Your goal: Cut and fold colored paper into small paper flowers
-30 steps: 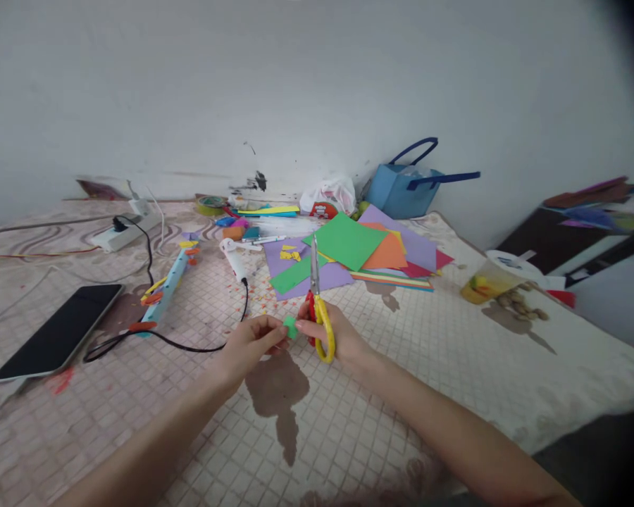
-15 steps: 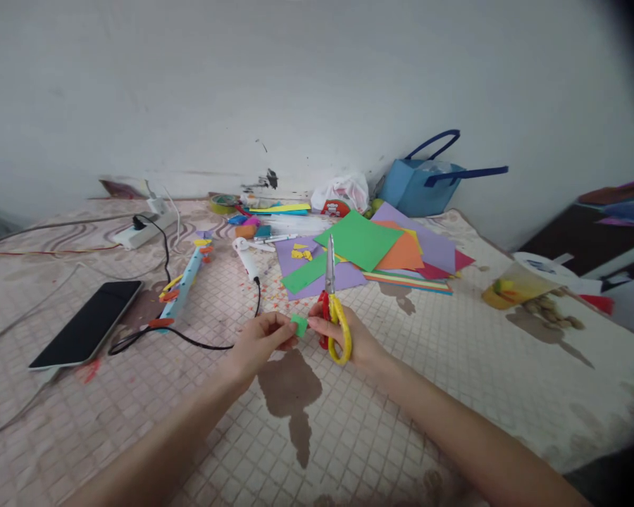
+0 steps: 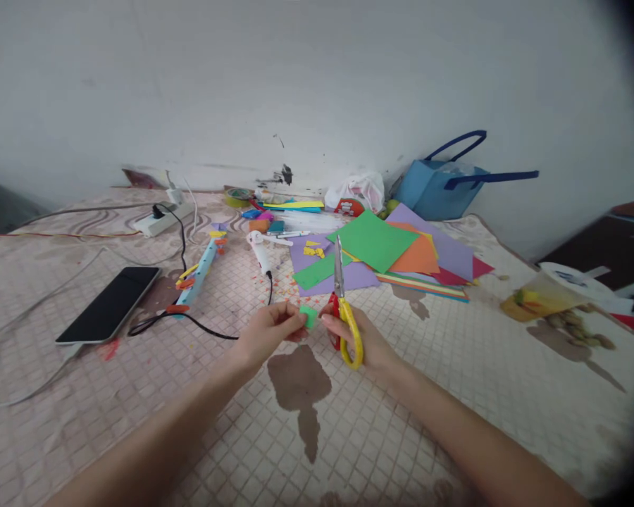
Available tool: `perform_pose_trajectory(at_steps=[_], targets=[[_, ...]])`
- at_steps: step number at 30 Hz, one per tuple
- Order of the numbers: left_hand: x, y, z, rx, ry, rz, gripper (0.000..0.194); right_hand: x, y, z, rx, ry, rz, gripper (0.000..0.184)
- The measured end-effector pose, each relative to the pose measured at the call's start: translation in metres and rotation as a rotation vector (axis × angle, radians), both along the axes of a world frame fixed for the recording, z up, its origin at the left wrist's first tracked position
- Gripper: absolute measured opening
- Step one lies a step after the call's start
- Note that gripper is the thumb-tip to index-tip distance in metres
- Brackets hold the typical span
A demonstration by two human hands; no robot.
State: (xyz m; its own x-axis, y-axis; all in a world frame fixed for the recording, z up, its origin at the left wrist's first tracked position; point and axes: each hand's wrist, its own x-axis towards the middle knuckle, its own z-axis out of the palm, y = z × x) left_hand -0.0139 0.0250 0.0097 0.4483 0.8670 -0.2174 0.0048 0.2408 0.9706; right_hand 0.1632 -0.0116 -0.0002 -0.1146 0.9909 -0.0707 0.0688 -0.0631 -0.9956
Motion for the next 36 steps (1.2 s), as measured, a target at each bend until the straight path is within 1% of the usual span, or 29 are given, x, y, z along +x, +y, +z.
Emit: perform_pose_trajectory(at_steps=[3, 5, 9, 11, 13, 16, 19, 26, 31, 36], targets=[[-0.003, 0.002, 0.006, -0.031, -0.109, 0.075, 0.027, 0.004, -0.002, -0.001, 0.065, -0.083, 0.028, 0.030], [-0.005, 0.002, 0.009, -0.032, -0.178, 0.115, 0.027, 0.006, -0.006, 0.001, 0.076, -0.137, 0.069, 0.029], [-0.007, 0.002, 0.015, -0.010, -0.253, 0.186, 0.025, 0.005, -0.013, 0.008, 0.024, -0.147, 0.153, 0.034], [-0.008, 0.002, 0.019, 0.010, -0.291, 0.212, 0.023, 0.003, -0.016, 0.009, -0.011, -0.130, 0.199, 0.038], [-0.008, 0.002, 0.021, 0.020, -0.327, 0.243, 0.023, 0.000, -0.018, 0.006, -0.001, -0.141, 0.215, 0.041], [-0.009, 0.004, 0.022, 0.022, -0.359, 0.281, 0.022, -0.004, -0.021, 0.003, 0.075, -0.214, 0.222, 0.041], [-0.008, 0.005, 0.020, 0.024, -0.389, 0.309, 0.022, -0.009, -0.024, 0.005, 0.119, -0.286, 0.233, 0.041], [-0.007, 0.004, 0.017, 0.031, -0.430, 0.340, 0.018, -0.017, -0.027, 0.013, 0.142, -0.362, 0.202, 0.038], [-0.006, 0.003, 0.020, 0.034, -0.447, 0.358, 0.017, -0.020, -0.028, 0.013, 0.123, -0.369, 0.189, 0.035], [-0.003, 0.003, 0.018, 0.057, -0.462, 0.377, 0.018, -0.018, -0.028, 0.009, 0.129, -0.388, 0.176, 0.035]])
